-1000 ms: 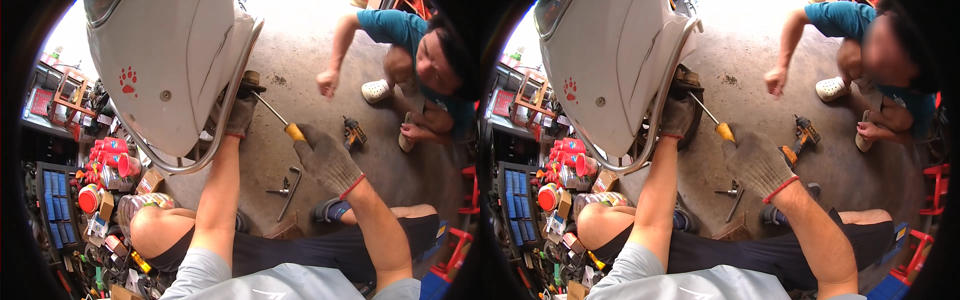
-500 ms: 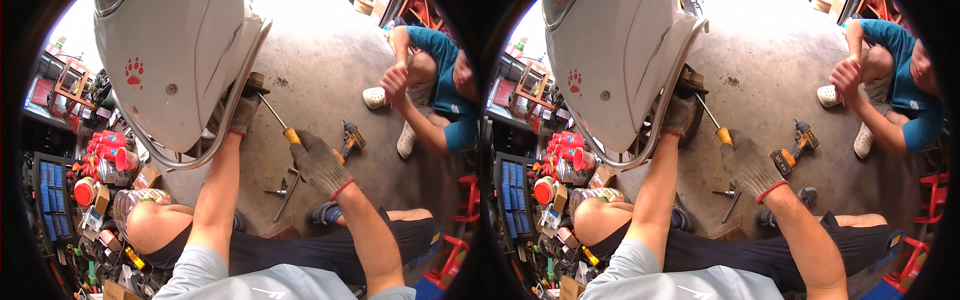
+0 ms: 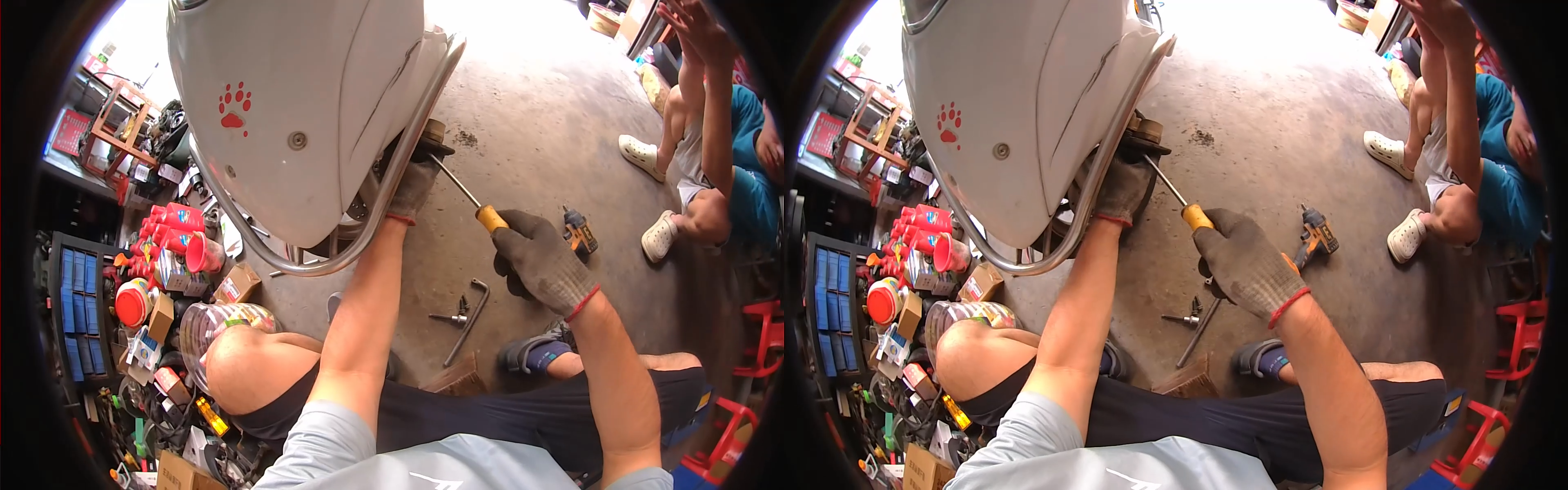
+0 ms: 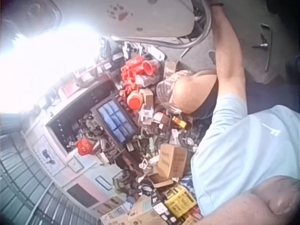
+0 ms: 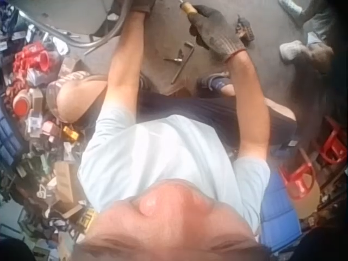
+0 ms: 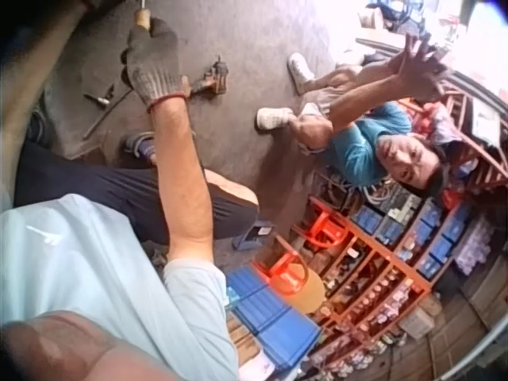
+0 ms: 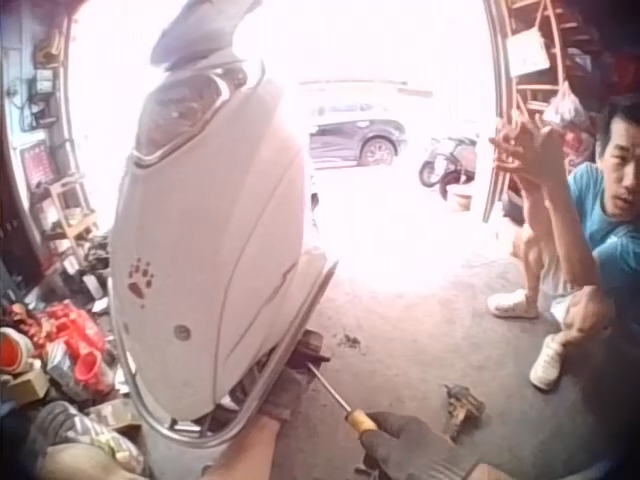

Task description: Repairing the front wheel and brake assembly of a scooter using various tools.

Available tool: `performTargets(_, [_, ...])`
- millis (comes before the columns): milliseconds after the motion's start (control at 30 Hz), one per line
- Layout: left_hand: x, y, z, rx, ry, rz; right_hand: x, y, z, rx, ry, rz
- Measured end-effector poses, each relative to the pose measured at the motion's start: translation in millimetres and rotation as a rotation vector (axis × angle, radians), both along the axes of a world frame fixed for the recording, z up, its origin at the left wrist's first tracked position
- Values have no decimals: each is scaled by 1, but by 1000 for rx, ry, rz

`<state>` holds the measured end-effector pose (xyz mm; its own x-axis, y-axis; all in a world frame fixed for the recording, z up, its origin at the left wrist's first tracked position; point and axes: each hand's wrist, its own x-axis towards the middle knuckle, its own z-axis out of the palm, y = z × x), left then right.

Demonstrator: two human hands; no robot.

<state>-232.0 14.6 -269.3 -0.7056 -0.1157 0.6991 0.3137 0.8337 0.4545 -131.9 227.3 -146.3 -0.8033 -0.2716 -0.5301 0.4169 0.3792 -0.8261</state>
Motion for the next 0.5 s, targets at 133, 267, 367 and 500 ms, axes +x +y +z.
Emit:
performTargets(133, [-1, -8, -2, -25, 84, 20, -10, 1, 16, -40, -105, -13])
performTargets(267, [-8, -10, -11, -20, 148, 21, -28, 8, 16, -192, -332, -62])
performTargets(367, [-7, -9, -14, 32, 88, 17, -32, 11, 5, -303, -441, -121])
performTargets(500, [-5, -12, -16, 127, -70, -44, -22, -1, -4, -327, -381, -162])
